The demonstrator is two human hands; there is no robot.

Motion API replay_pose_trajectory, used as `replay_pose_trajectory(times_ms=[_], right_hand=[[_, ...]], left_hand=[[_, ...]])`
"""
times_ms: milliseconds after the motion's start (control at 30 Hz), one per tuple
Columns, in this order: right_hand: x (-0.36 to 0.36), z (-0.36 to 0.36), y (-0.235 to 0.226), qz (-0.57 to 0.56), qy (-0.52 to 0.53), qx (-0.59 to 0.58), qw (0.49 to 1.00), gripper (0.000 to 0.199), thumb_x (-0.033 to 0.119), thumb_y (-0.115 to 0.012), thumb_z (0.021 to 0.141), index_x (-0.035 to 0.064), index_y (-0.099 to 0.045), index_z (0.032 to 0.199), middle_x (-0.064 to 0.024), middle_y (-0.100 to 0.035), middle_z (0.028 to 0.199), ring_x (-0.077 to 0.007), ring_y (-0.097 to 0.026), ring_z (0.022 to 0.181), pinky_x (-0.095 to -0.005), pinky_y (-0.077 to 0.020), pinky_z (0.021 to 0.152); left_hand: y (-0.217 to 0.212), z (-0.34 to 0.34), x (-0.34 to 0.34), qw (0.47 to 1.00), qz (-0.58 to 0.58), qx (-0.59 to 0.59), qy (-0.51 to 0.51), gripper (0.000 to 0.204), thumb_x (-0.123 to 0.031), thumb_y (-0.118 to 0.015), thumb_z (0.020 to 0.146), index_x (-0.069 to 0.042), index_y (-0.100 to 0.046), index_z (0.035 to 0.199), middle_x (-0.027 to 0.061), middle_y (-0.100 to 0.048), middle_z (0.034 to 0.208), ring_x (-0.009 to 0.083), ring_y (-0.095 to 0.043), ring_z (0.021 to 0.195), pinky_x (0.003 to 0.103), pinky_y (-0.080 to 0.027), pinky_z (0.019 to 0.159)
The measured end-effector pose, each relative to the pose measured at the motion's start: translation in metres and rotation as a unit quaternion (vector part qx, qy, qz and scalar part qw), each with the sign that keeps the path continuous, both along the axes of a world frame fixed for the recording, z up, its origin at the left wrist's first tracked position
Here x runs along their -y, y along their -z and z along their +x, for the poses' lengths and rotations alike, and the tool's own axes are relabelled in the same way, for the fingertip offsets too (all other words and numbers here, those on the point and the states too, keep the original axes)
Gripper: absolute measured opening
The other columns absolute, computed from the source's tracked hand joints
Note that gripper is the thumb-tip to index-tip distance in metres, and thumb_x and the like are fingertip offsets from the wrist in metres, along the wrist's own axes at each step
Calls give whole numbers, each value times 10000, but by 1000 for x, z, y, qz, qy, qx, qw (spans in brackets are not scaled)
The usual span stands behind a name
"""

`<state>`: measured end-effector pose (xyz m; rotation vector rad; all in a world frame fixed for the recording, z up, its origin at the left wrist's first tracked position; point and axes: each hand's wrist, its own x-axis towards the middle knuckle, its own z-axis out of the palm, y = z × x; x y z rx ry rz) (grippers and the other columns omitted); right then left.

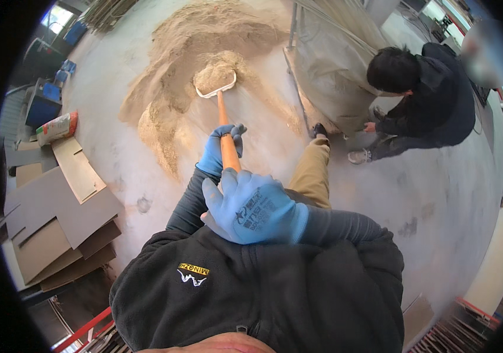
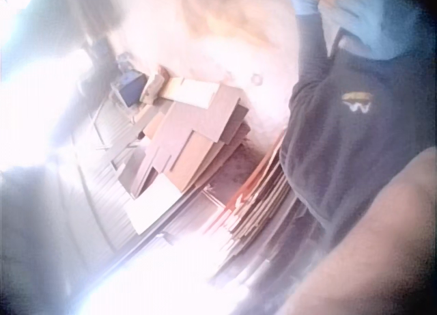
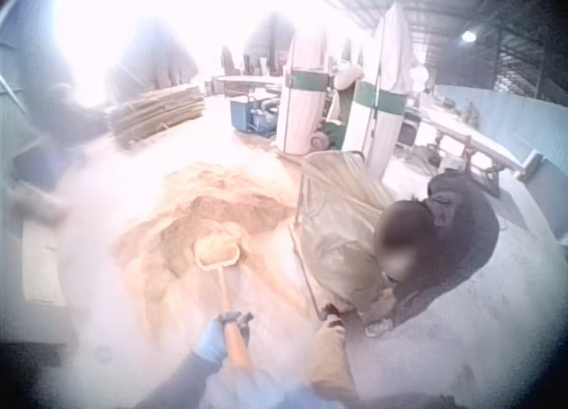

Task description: The person sweeps sawdust on a concrete floor using a broom and then shovels it into a large fabric bag held open by another person. The person repeatedly scoops and deposits the sawdust into the bag until the pile is reduced.

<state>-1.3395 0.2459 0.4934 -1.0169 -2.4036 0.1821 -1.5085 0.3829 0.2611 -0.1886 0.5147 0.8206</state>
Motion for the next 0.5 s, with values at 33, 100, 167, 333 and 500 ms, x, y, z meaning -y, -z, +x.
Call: replay_pose_trajectory(times_ms=[33, 100, 167, 333, 500], right_hand=[[1, 1, 1, -9, 4, 5, 1000, 477, 430, -648, 796, 25, -620, 1047, -108, -546, 730, -205, -569, 556, -350, -443, 411], [5, 4, 1, -23, 12, 16, 1000, 474, 419, -661, 790, 28, -622, 1055, -113, -562, 778, -211, -582, 571, -342, -459, 442], [8, 7, 0, -34, 18, 27, 999, 468, 395, -687, 778, 31, -625, 1065, -123, -591, 870, -223, -604, 590, -323, -486, 502], [11, 10, -1, -52, 18, 26, 998, 462, 394, -685, 779, 32, -620, 1058, -121, -585, 867, -227, -613, 630, -325, -496, 514], [9, 19, -2, -76, 1, 37, 996, 477, 390, -692, 769, 28, -607, 1068, -124, -587, 878, -232, -623, 653, -329, -502, 517]], left_hand=[[1, 2, 1, 1000, 3, 13, 2, 291, -134, -592, 834, 29, -572, 1075, 100, -636, 965, 216, -595, 730, 297, -540, 676], [2, 4, 2, 1000, 3, 0, 6, 287, -131, -589, 832, 27, -583, 1072, 101, -645, 967, 218, -596, 733, 295, -540, 688], [2, 5, 3, 1000, -4, -9, -5, 288, -127, -591, 829, 26, -585, 1073, 102, -652, 966, 219, -597, 734, 297, -541, 690], [3, 8, 6, 1000, -13, 7, 5, 276, -124, -590, 832, 24, -592, 1065, 92, -672, 906, 228, -606, 708, 309, -552, 676], [3, 15, 5, 1000, -20, 22, 4, 275, -131, -588, 838, 28, -597, 1062, 90, -666, 901, 226, -608, 706, 308, -557, 672]])
